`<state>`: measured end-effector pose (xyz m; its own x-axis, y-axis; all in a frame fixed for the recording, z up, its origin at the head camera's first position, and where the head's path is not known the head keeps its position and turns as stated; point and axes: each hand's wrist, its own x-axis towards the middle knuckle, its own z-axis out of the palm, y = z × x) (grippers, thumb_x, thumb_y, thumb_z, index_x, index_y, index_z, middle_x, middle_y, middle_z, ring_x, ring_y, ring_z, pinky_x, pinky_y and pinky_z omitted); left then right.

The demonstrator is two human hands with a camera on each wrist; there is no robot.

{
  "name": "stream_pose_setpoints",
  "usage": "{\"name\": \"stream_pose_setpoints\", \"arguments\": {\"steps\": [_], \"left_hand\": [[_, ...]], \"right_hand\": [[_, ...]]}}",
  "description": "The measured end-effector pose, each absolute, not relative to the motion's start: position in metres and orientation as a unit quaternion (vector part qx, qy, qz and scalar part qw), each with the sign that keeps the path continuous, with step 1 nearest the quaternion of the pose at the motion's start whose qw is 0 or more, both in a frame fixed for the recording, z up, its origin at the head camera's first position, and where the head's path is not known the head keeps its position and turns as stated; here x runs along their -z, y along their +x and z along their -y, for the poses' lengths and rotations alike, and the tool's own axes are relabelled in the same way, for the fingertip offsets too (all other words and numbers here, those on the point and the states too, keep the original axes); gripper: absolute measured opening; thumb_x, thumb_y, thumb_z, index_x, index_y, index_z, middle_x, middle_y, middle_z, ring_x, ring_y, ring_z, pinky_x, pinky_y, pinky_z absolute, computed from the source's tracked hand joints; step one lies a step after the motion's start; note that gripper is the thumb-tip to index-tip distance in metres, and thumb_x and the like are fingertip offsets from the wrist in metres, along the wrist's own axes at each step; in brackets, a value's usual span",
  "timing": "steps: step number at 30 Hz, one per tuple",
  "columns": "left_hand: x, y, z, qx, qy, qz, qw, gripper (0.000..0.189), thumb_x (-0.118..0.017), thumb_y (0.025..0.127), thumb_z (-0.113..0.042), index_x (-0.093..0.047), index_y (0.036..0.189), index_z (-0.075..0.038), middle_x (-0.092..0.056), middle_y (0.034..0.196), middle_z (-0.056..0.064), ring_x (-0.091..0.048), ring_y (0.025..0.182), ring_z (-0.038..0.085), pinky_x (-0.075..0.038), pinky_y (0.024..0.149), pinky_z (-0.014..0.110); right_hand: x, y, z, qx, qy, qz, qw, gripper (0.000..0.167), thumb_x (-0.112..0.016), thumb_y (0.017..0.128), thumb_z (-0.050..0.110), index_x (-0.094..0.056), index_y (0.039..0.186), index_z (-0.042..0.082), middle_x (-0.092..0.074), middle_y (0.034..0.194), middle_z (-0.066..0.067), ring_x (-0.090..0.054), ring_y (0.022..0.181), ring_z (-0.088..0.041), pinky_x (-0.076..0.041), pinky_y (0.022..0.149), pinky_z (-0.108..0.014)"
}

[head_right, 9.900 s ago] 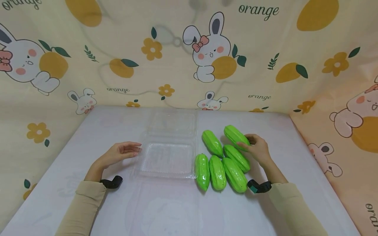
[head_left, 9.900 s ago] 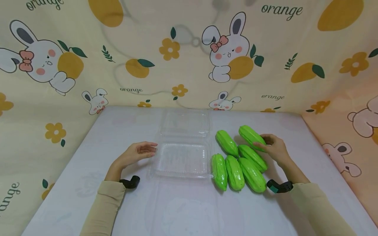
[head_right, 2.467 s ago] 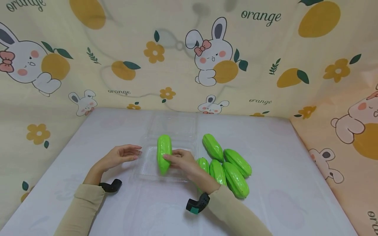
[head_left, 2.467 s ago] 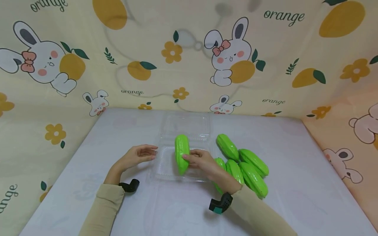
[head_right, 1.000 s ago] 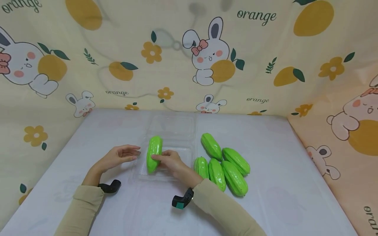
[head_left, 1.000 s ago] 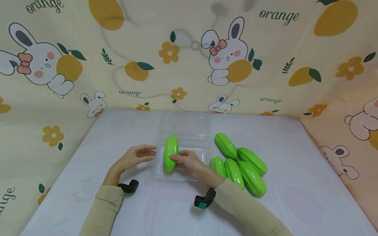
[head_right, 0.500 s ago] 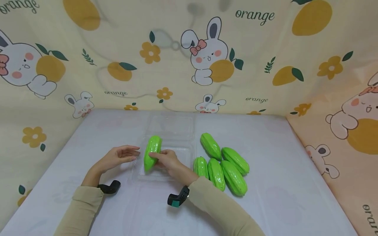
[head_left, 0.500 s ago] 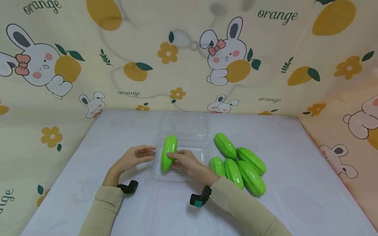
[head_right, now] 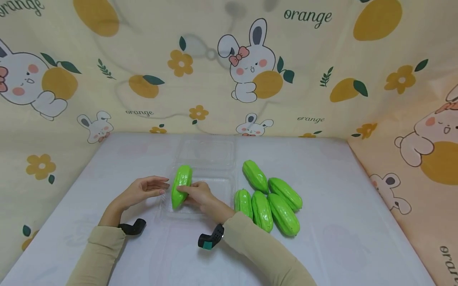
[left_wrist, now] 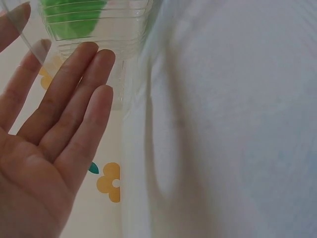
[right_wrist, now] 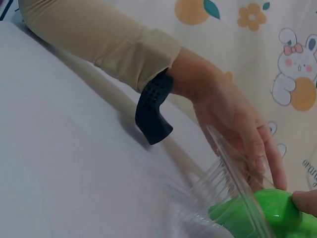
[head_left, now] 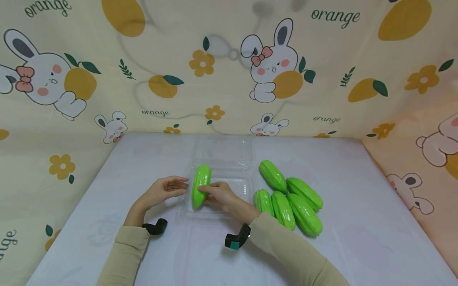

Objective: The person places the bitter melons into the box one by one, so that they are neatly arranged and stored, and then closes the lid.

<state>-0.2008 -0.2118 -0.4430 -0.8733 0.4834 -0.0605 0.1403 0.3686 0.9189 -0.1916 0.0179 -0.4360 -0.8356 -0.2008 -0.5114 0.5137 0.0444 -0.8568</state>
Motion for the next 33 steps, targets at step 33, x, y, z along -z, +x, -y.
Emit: {"name": "stream_pose_setpoints", "arguments": {"steps": [33], "left_hand": [[0.4435,-0.2004,0.2136,-0.534,0.197,-0.806,0.163,0.047,-0.066,0.092,-0.019,-0.053,0.133,0.0,-0.063,0.126,0.025,-0.065,0.107,0.01,-0.052,0.087,0.017]], "right_hand": [[0.4396,-0.1876,-0.0179,0.666,0.086,-0.681,0.292,0.038,-0.07,0.088,0.017,-0.052,0.112,-0.007,-0.066,0.087,-0.01,-0.066,0.069,-0.013,-0.06,0.076,-0.032]]}}
